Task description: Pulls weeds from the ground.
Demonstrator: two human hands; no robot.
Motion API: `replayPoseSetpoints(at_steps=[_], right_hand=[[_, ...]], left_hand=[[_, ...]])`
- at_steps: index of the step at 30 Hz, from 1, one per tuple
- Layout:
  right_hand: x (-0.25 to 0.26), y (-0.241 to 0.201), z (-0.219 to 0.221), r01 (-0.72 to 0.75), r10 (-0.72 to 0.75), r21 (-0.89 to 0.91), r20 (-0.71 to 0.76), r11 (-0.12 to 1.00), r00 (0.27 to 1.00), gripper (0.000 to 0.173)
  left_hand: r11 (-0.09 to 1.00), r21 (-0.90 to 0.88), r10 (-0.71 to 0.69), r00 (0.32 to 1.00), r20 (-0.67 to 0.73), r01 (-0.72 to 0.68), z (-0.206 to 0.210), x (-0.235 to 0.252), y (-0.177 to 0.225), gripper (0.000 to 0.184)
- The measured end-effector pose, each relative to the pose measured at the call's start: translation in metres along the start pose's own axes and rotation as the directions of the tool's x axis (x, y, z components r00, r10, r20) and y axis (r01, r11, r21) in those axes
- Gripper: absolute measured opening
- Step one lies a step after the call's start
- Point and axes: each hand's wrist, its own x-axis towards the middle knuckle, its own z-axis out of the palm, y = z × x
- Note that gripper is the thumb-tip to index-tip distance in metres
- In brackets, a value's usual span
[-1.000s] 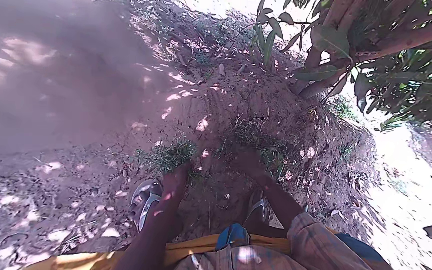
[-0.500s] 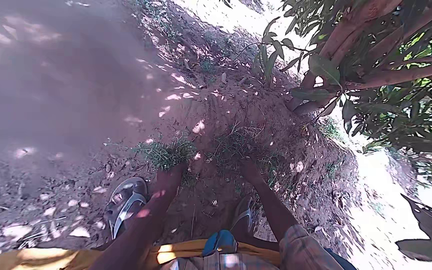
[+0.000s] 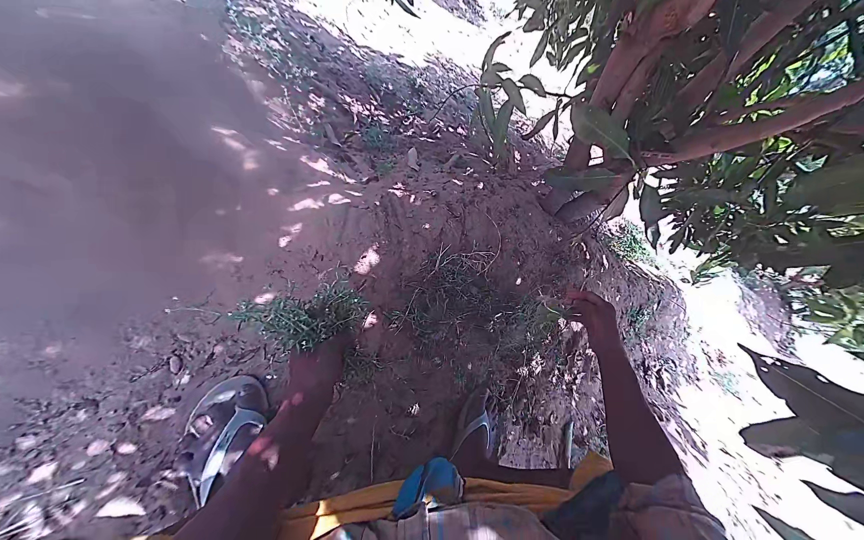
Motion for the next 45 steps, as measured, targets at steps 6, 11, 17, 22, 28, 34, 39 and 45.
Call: replayPoseSetpoints(at_steps=[6,11,17,22,28,34,39,45], right_hand=[[0.003,0.048,0.007,-0.163,0.37,-0.721,0.138,0.673,0.919,0.038],[0.007,0.051,0.007,-0.18,0.42,-0.775,0.119,0.606,0.9,0.039],[0.001,0.048,0.011,-0.213,0.438,-0.831,0.041,0.513,0.898,0.043],[-0.006,0.018,0.034,-0.188,0.334,-0.908,-0.057,0.374,0.941,0.045],[0.003,0.041,0.092,0.199,0.099,-0.7,0.361,0.686,0.927,0.032],[-0.002,0.048,0.113,0.139,0.191,-0.703,0.369,0.697,0.91,0.04],[0.013,0.008,0.062,0.048,-0.056,-0.249,-0.026,0.967,0.998,0.03],[0.011,0.0,0.043,0.107,-0.084,0.187,-0.126,0.977,0.988,0.02]], left_hand=[[0.999,0.05,0.018,1.0,0.002,-0.018,-0.002,0.007,-0.004,0.047],[0.996,0.08,0.031,0.999,0.005,-0.032,-0.003,0.009,-0.01,0.044],[0.997,0.075,0.025,1.0,-0.004,-0.025,-0.001,0.009,-0.011,0.038],[0.994,0.104,0.013,1.0,0.006,-0.014,0.0,0.007,-0.009,0.039],[0.996,0.093,0.017,1.0,0.001,-0.017,0.0,0.004,-0.007,0.041],[0.993,0.117,0.018,1.0,-0.005,-0.018,-0.004,0.009,-0.01,0.037],[0.993,0.108,0.042,0.999,0.009,-0.043,-0.003,0.01,-0.015,0.039],[0.997,0.038,0.062,0.998,0.005,-0.062,-0.002,0.012,-0.016,0.035]])
